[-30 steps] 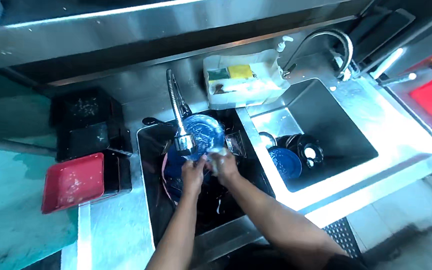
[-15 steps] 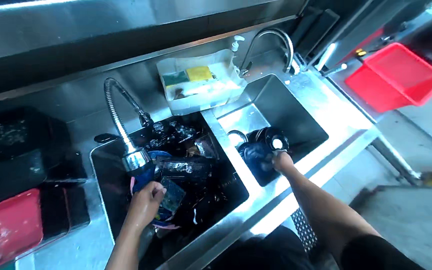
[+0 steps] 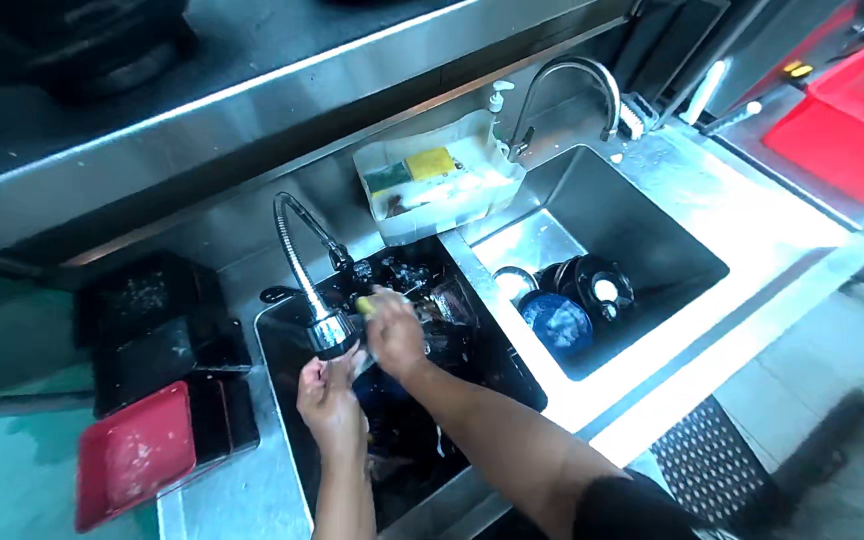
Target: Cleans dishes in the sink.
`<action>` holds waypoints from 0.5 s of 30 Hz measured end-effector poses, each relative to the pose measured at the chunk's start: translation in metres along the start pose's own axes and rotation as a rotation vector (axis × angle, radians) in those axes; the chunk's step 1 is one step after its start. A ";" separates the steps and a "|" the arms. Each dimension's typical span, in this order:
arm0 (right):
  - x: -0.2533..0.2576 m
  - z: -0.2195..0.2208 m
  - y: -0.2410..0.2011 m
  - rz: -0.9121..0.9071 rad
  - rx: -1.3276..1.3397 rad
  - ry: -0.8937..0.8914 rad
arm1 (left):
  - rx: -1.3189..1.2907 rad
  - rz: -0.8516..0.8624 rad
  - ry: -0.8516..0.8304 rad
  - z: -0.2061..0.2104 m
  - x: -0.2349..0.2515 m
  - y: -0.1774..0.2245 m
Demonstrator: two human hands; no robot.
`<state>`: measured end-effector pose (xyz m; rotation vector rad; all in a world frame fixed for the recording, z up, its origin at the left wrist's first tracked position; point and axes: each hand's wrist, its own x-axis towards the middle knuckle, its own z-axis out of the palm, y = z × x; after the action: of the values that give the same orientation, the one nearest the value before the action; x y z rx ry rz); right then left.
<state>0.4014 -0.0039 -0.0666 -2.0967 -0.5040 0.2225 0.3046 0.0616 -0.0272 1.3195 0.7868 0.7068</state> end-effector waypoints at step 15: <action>-0.009 -0.017 -0.028 -0.084 -0.011 -0.414 | -0.645 -0.574 -0.011 0.027 0.012 -0.004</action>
<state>0.3917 -0.0071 -0.0345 -2.0381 -0.8375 0.6121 0.3335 0.0563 -0.0306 0.4760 0.7879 0.4290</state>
